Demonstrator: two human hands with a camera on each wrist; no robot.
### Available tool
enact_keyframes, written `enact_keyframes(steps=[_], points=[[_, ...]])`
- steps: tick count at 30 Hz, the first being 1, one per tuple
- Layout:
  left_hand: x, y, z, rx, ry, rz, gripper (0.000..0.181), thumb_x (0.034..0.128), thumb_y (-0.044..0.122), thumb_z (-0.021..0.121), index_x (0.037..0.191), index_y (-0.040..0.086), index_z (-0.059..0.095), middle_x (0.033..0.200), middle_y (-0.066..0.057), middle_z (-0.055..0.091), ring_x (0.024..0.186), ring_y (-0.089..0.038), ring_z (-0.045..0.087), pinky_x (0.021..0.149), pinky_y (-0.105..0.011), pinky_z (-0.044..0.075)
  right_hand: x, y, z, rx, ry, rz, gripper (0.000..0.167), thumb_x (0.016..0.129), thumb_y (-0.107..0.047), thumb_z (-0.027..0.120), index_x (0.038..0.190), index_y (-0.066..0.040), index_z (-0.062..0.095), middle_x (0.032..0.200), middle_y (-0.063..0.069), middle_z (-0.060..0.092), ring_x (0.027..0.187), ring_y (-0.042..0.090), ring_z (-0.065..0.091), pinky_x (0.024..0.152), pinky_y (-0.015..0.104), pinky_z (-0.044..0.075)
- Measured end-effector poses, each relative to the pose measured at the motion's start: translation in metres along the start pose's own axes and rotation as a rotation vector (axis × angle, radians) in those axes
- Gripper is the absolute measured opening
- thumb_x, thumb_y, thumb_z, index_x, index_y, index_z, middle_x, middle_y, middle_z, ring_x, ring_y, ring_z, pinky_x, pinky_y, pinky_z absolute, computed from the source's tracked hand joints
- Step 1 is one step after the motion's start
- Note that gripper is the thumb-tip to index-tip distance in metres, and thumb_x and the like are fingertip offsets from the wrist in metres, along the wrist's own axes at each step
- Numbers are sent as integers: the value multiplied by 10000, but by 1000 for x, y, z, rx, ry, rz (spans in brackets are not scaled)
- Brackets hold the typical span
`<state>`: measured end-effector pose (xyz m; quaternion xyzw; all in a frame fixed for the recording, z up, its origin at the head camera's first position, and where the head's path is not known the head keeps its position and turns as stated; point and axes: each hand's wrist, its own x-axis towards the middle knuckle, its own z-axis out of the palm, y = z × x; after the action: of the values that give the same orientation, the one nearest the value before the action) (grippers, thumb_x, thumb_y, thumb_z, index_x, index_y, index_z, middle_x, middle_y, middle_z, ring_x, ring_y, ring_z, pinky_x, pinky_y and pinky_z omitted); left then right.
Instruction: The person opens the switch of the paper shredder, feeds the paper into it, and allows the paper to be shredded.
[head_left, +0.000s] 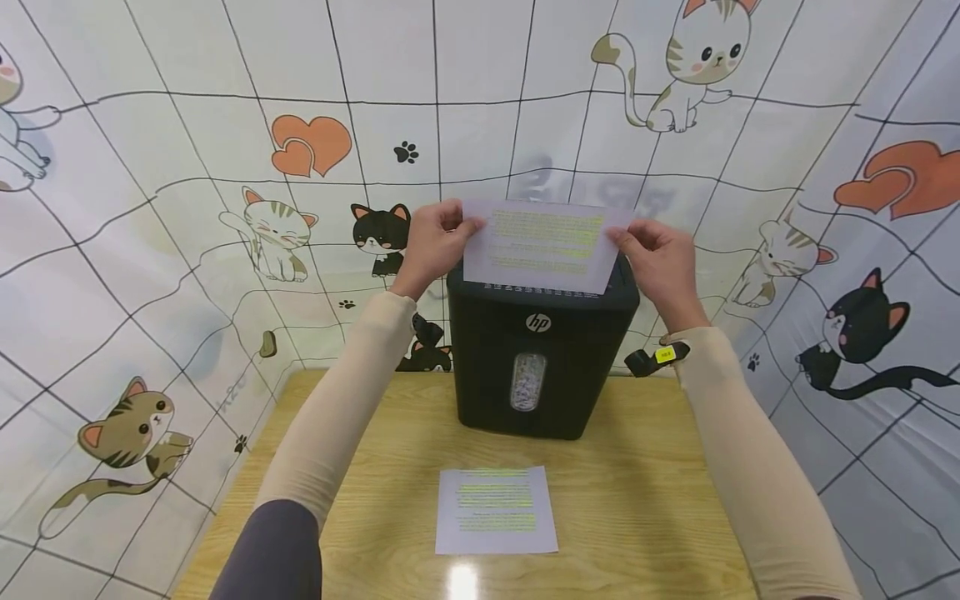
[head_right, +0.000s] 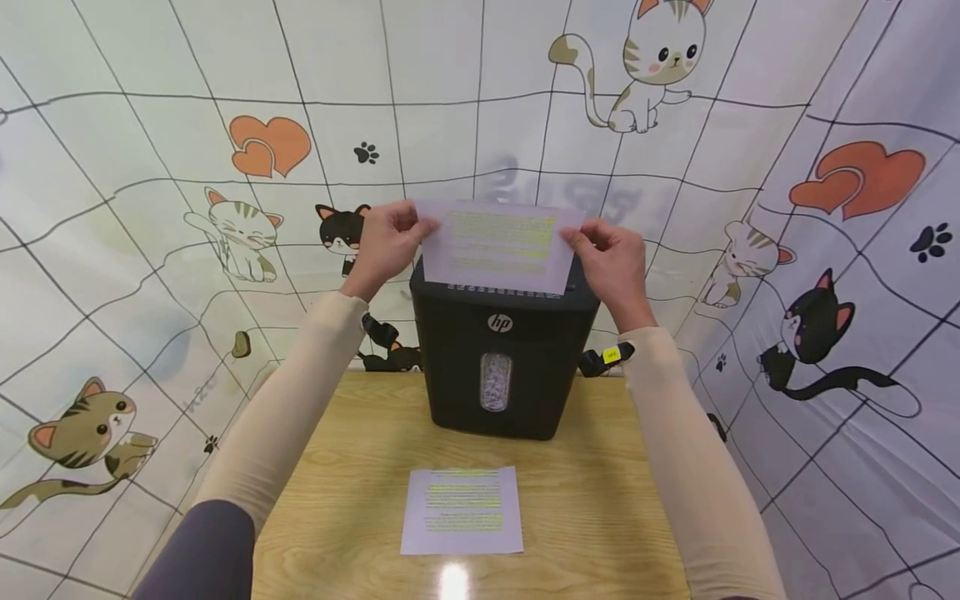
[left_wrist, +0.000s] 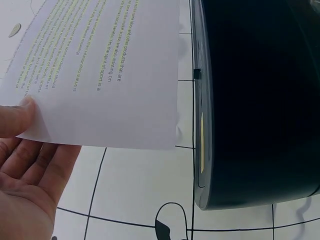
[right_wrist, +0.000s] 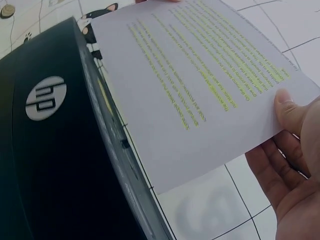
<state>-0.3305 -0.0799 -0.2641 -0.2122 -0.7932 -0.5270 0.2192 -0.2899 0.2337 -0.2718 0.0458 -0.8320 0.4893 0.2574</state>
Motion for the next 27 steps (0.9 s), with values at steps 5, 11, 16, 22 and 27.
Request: enact_keyframes(steps=[5, 11, 16, 22, 27], points=[[8, -3, 3, -32, 2, -38, 107, 970, 171, 718, 983, 74, 763, 1056, -98, 795, 930, -175, 766, 795, -308, 584, 10, 4, 3, -10, -6, 9, 446, 933, -494, 713, 1150, -108, 765, 986, -33, 735, 932, 106, 580, 858, 270, 400], [17, -11, 10, -11, 1, -23, 121, 977, 179, 712, 1012, 76, 765, 1052, -103, 794, 923, -179, 763, 797, -303, 579, 16, 9, 5, -11, -2, 19, 429, 944, -488, 698, 1177, -133, 763, 1036, 11, 736, 962, 123, 584, 898, 290, 400], [23, -18, 15, -8, -8, -27, 127, 974, 177, 715, 1034, 79, 769, 1057, -97, 796, 929, -171, 762, 811, -303, 578, 20, 17, 8, 0, 5, 25, 427, 936, -485, 707, 1153, -123, 768, 1018, -8, 740, 947, 114, 589, 878, 272, 408], [24, -27, 19, -9, -34, -61, 133, 983, 185, 704, 1043, 79, 759, 1072, -93, 793, 926, -168, 755, 808, -306, 573, 23, 27, 12, -11, 1, 16, 427, 934, -476, 715, 1109, -90, 760, 988, -1, 735, 909, 123, 561, 813, 259, 409], [22, -32, 22, 0, -46, -74, 128, 983, 193, 705, 1029, 84, 755, 1064, -90, 793, 912, -166, 747, 797, -306, 561, 23, 35, 13, -8, -1, 19, 421, 929, -485, 719, 1095, -100, 764, 964, -51, 736, 905, 109, 568, 808, 248, 414]])
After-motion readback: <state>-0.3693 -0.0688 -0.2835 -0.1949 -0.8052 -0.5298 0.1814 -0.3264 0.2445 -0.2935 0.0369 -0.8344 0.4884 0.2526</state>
